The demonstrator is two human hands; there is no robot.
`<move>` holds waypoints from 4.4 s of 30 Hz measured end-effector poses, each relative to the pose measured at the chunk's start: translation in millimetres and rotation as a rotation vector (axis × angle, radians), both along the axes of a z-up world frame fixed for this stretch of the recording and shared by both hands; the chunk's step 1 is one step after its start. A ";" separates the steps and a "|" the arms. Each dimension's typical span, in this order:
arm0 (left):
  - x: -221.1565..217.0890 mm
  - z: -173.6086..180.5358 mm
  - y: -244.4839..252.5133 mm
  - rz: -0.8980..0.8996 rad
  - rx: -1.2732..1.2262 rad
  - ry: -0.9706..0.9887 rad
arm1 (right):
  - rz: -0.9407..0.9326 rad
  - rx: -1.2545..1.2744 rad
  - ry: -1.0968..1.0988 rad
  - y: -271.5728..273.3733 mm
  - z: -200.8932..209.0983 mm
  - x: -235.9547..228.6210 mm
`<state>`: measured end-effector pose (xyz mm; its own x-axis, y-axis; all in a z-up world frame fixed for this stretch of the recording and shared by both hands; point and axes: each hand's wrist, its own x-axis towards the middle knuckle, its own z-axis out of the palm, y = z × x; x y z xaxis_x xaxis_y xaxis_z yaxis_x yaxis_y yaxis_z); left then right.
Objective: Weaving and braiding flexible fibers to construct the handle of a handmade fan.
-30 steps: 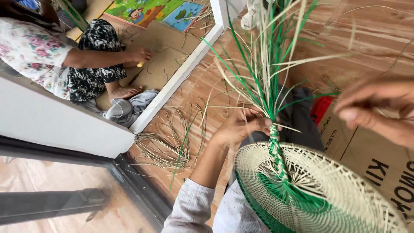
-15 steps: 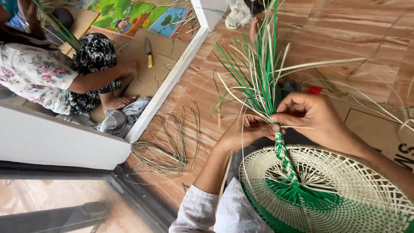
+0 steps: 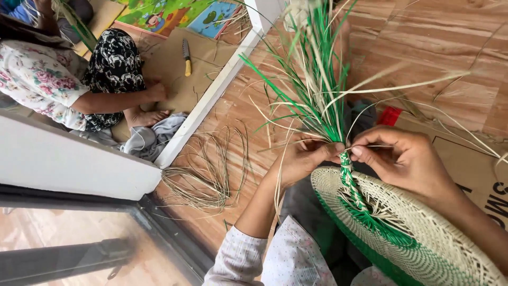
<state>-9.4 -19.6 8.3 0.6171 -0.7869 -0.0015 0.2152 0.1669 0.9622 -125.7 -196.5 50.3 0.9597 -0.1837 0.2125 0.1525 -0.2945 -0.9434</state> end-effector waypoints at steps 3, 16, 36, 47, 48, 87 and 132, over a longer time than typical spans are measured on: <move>-4.3 14.3 3.2 0.007 0.060 -0.016 | -0.022 -0.016 0.009 5.3 -2.6 -3.6; 0.9 4.9 -1.1 0.004 0.147 -0.174 | 0.039 0.097 -0.054 0.7 -10.1 -3.3; 5.0 -16.3 4.1 -0.027 0.217 0.100 | -0.107 0.177 0.180 -39.5 -40.3 -10.1; -20.0 9.2 -15.0 0.222 0.112 -0.142 | 0.193 -0.962 -0.752 -18.7 7.4 -42.3; -21.0 7.5 -15.5 0.240 0.143 -0.208 | 0.245 -1.032 -0.862 -20.7 15.8 -35.8; 9.2 -30.2 6.5 0.166 0.025 -0.172 | -0.218 0.232 -0.198 31.4 -53.1 13.0; 29.3 -4.3 33.6 0.044 0.156 -0.331 | 0.059 -0.694 -0.325 22.7 9.8 40.0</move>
